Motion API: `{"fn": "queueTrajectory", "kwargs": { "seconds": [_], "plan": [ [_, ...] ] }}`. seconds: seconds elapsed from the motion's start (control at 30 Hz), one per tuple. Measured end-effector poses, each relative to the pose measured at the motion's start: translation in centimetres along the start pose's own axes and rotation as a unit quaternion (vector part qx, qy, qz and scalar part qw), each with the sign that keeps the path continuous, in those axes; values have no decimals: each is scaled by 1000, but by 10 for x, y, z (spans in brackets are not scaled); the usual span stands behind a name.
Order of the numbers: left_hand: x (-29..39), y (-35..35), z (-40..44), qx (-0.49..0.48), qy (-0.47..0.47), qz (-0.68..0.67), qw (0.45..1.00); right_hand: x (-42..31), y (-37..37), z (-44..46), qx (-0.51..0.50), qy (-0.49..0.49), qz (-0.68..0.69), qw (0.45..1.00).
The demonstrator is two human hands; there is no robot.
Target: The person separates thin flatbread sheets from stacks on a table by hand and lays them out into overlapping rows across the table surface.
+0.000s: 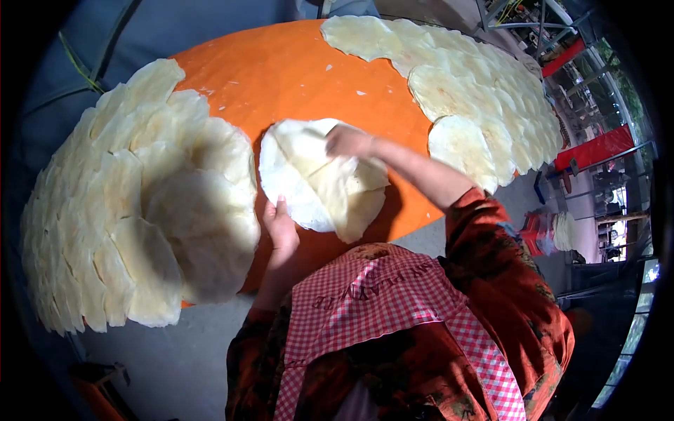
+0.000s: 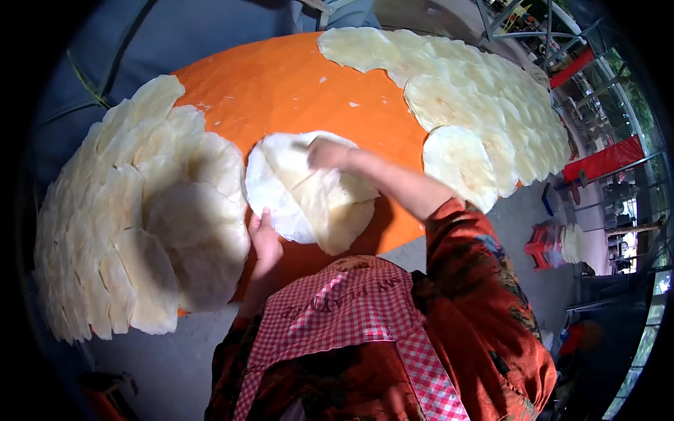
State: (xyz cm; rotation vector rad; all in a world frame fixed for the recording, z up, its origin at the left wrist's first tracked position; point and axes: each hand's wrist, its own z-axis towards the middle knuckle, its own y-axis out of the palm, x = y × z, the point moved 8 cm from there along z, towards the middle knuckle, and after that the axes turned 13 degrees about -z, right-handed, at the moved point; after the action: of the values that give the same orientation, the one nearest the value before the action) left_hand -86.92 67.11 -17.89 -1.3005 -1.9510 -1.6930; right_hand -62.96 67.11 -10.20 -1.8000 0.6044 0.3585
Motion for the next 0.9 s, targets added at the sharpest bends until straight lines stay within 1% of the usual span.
{"fn": "queueTrajectory", "kwargs": {
  "seconds": [0.03,0.07,0.1,0.13,0.17,0.23,0.33,0.43,0.47,0.5,0.53,0.57,0.6,0.63,0.67,0.7,0.73,0.77,0.8,0.83,0.87,0.9],
  "plan": [
    [2,-10,5,22,-2,-4,1000,11,-39,-25,91,83,18,992],
    [2,-26,11,58,-2,-27,998,49,-68,-28,42,96,-48,993],
    [1,-45,18,93,-1,-51,994,97,-103,-39,64,101,-22,993],
    [2,-65,27,92,33,-34,995,90,-152,-72,106,167,-14,980],
    [-5,-90,35,121,22,9,992,121,-190,-86,87,191,-87,974],
    [-15,-116,47,87,24,61,994,148,-252,-125,159,205,-37,965],
    [-3,-89,28,87,4,30,996,91,-309,-133,195,166,-204,945],
    [1,-82,12,135,-56,105,984,33,-333,-123,224,126,-358,898],
    [5,-81,9,131,-51,124,982,7,-322,-116,261,86,-444,853],
    [8,-80,6,126,-46,142,981,-15,-305,-112,264,85,-490,827],
    [11,-79,5,122,-41,159,979,-34,-276,-107,246,97,-520,812],
    [8,-75,3,112,-62,103,986,-50,-242,-103,225,102,-527,813],
    [5,-71,1,102,-82,45,990,-65,-207,-101,209,98,-510,828],
    [4,-67,-3,94,-100,-14,990,-78,-168,-103,179,92,-461,864],
    [4,-55,-6,50,-111,-45,992,-78,-123,-97,220,27,-423,879],
    [2,-41,-10,8,-122,-79,989,-95,-87,-101,235,9,-354,905],
    [-1,-29,-15,-32,-130,-113,985,-111,-53,-100,256,-34,-286,923],
    [-8,-27,-16,-45,-141,-130,980,-97,-9,-87,218,-53,-250,942],
    [-14,-26,-16,-60,-153,-143,976,-54,54,-65,1,29,-308,951],
    [-19,-25,-17,-77,-167,-155,971,-53,80,-65,-86,51,-292,951],
    [-21,-30,-19,-61,-177,-147,971,-65,86,-67,-58,13,-278,959],
    [-24,-32,-19,-81,-178,-164,967,-76,89,-69,-30,-24,-263,964]
  ]
}}
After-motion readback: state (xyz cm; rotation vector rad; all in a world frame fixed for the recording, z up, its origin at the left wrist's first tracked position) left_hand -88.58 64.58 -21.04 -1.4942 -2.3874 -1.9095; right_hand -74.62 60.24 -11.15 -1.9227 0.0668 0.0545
